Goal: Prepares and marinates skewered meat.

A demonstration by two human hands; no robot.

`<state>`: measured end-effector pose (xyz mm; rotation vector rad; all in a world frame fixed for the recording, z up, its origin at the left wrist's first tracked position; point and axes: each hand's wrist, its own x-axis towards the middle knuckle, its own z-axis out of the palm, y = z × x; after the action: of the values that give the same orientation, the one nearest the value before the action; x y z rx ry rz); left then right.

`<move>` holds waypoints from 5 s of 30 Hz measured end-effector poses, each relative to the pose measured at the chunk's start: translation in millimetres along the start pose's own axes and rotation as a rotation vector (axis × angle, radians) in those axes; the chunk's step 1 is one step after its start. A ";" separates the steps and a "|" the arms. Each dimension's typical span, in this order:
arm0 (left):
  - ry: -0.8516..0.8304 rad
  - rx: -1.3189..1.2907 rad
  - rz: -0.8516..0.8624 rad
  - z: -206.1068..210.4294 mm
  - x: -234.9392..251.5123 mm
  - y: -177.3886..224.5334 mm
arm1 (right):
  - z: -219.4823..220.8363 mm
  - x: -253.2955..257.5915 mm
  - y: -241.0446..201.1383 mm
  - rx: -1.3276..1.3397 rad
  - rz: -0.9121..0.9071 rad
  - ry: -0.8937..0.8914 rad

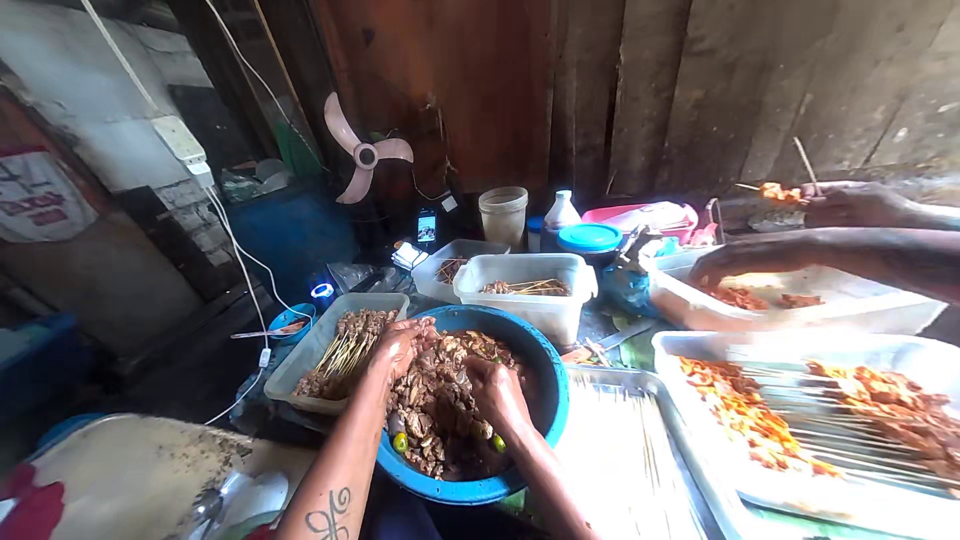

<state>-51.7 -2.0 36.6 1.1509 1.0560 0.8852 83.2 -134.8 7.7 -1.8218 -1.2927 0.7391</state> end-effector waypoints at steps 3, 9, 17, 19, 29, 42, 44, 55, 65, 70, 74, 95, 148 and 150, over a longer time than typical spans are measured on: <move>-0.027 0.090 0.071 4.3 -1.2 -3.8 | -0.8 -0.5 -3.0 -0.033 0.006 -0.033; -0.029 0.589 0.261 6.8 -5.1 -16.1 | -0.2 -0.2 -4.4 -0.049 0.011 -0.046; 0.076 0.820 0.374 15.7 -16.7 -21.5 | 4.8 1.8 -12.1 -0.067 0.039 -0.055; 0.078 0.875 0.368 22.6 -18.5 -20.9 | 6.8 2.7 -17.9 -0.090 0.049 -0.053; 0.017 0.258 0.305 15.6 -10.9 -32.1 | 13.2 22.6 0.2 0.217 -0.040 0.047; 0.099 0.132 0.089 6.9 4.4 -26.5 | 8.3 16.2 9.1 0.252 -0.030 0.075; 0.112 0.133 0.116 4.5 4.8 -24.7 | 7.5 12.2 6.2 0.145 -0.052 0.063; 0.124 0.774 0.389 14.5 -11.8 -24.5 | 6.6 4.9 -8.6 -0.115 0.011 -0.003; 0.138 1.038 0.529 26.3 -19.5 -27.5 | 8.1 6.4 -12.4 -0.076 0.037 0.015; 0.074 0.781 0.445 25.8 -25.5 -19.0 | 12.0 11.1 -7.3 0.034 -0.012 0.055; 0.023 0.966 0.564 27.3 -37.3 -15.4 | 11.2 17.1 4.7 0.140 -0.109 0.089; 0.221 1.429 -0.319 -191.1 35.5 -21.2 | -56.0 -14.1 26.6 0.063 -0.379 0.508; 0.050 0.072 0.166 35.8 26.7 -30.2 | -9.1 23.0 3.1 -0.199 -0.002 0.114; 0.055 0.156 0.194 36.2 22.0 -28.3 | -7.9 21.4 0.6 -0.232 -0.002 0.097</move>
<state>-10.3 3.3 7.5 1.3836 1.0858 1.0046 96.6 -116.6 10.9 -2.0132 -1.3617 0.5087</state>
